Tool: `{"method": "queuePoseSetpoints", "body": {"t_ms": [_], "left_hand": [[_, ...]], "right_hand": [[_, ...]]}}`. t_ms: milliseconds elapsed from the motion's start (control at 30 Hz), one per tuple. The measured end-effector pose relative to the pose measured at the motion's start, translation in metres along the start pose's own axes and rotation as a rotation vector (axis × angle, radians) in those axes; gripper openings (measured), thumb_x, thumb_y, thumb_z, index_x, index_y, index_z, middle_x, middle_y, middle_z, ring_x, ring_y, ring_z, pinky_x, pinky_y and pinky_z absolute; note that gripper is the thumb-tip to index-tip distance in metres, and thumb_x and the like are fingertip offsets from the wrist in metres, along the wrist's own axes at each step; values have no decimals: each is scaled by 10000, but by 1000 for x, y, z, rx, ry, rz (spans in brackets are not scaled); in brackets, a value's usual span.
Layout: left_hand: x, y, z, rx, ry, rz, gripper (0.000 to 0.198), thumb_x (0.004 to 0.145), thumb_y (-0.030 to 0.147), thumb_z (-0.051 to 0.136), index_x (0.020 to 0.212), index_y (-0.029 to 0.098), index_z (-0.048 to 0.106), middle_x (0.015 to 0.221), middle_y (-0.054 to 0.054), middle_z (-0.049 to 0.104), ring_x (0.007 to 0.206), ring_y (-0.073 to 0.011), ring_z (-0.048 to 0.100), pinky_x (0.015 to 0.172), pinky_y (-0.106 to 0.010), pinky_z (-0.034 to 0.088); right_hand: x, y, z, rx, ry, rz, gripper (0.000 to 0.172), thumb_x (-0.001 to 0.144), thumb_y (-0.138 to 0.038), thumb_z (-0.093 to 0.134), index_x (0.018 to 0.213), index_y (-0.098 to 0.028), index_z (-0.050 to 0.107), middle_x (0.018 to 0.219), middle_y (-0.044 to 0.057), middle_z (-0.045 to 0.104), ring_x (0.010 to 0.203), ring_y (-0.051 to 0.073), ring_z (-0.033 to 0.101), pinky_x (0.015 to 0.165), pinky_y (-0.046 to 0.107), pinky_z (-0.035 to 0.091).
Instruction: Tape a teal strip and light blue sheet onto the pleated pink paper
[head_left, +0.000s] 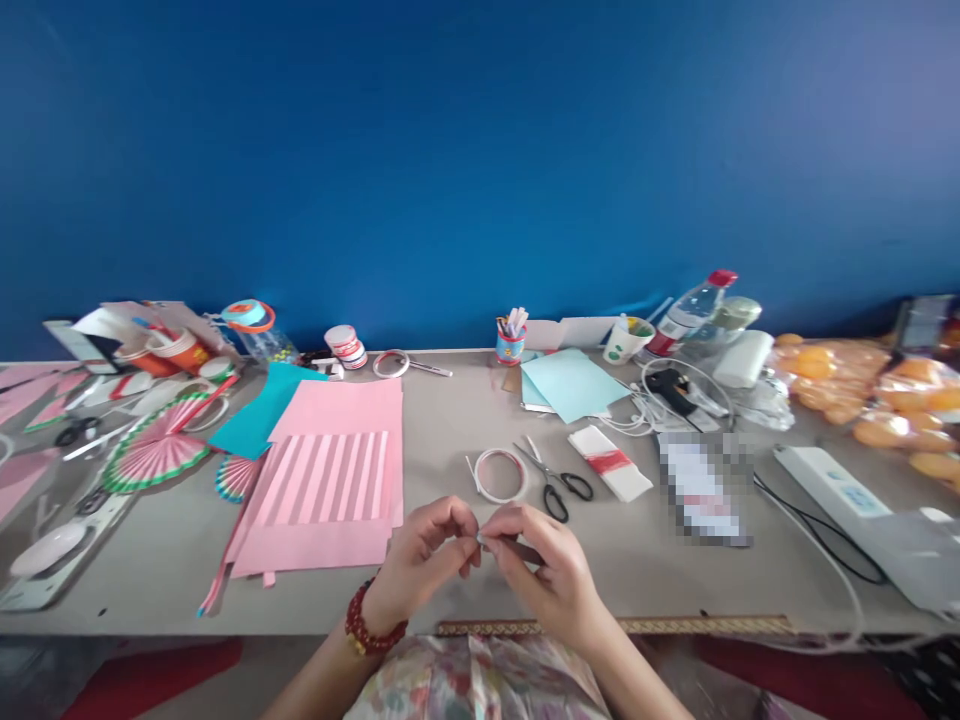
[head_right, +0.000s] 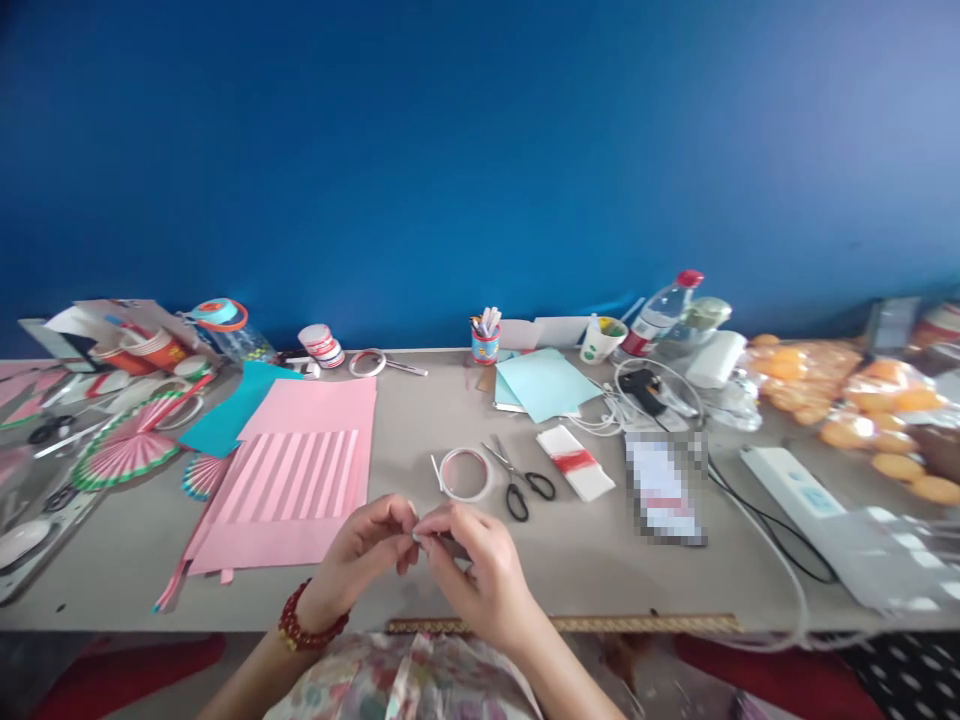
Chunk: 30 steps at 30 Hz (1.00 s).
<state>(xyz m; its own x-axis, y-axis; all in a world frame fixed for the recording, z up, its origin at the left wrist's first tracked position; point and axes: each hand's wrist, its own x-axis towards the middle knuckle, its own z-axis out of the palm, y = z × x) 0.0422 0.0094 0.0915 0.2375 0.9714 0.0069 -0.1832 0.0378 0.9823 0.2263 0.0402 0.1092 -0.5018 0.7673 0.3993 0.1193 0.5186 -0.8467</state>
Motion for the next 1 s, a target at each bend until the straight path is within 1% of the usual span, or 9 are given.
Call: {"method": "queuePoseSetpoints", "body": {"t_ms": [167,267,367,467,567,667,867,1000], "left_hand": [[5,-2,6,-5,-1,-16,197,924,335,591,837,164,546,700,-3,570,609,-91,503,587,-212,425],[6,-1,7,32,10,1,188,927,335,584,847,167,552,719,-2,572,616,-93,509,592,-217,434],[6,1,8,109,58,29,185,939,328,556,839,172,548,723,6,562,605,-92,508,589,-217,436],[5,4,9,255,108,77,177,950,297,528,821,177,547,717,16,546,616,-94,517,607,-218,435],[4,6,10,392,107,123,163,960,269,508,829,182,553,713,20,547,647,-101,533,645,-223,435],[4,7,10,459,93,157,168,966,258,497,825,185,551,718,18,556,671,-106,538,672,-226,433],[4,9,12,462,79,165,187,975,264,479,826,183,558,734,10,567,678,-109,536,677,-228,432],[4,10,13,477,114,165,185,968,258,486,820,181,564,735,7,569,675,-112,542,674,-231,434]], "right_hand": [[-4,-1,-5,-73,71,-18,135,906,-118,506,965,-224,567,800,17,615,680,127,563,622,231,453],[-3,-2,-7,-129,81,-49,128,911,-131,486,946,-222,568,800,35,627,710,151,573,663,269,471],[0,-1,-8,-193,105,-111,128,903,-132,495,952,-219,574,864,62,662,785,183,597,743,333,487],[3,0,-8,-245,116,-171,122,892,-131,526,970,-214,568,914,72,678,831,201,610,770,364,488],[4,-2,-8,-287,100,-165,115,900,-135,532,979,-214,557,901,67,685,799,194,614,745,352,492],[3,-4,-9,-319,75,-141,113,910,-130,518,974,-216,552,865,58,682,755,184,603,697,328,489],[1,-7,-11,-334,53,-176,173,898,-84,508,1001,-216,556,887,48,697,776,171,616,720,306,499],[2,-7,-9,-333,62,-207,221,882,-62,516,1036,-213,562,914,47,712,793,166,634,731,295,508]]}}
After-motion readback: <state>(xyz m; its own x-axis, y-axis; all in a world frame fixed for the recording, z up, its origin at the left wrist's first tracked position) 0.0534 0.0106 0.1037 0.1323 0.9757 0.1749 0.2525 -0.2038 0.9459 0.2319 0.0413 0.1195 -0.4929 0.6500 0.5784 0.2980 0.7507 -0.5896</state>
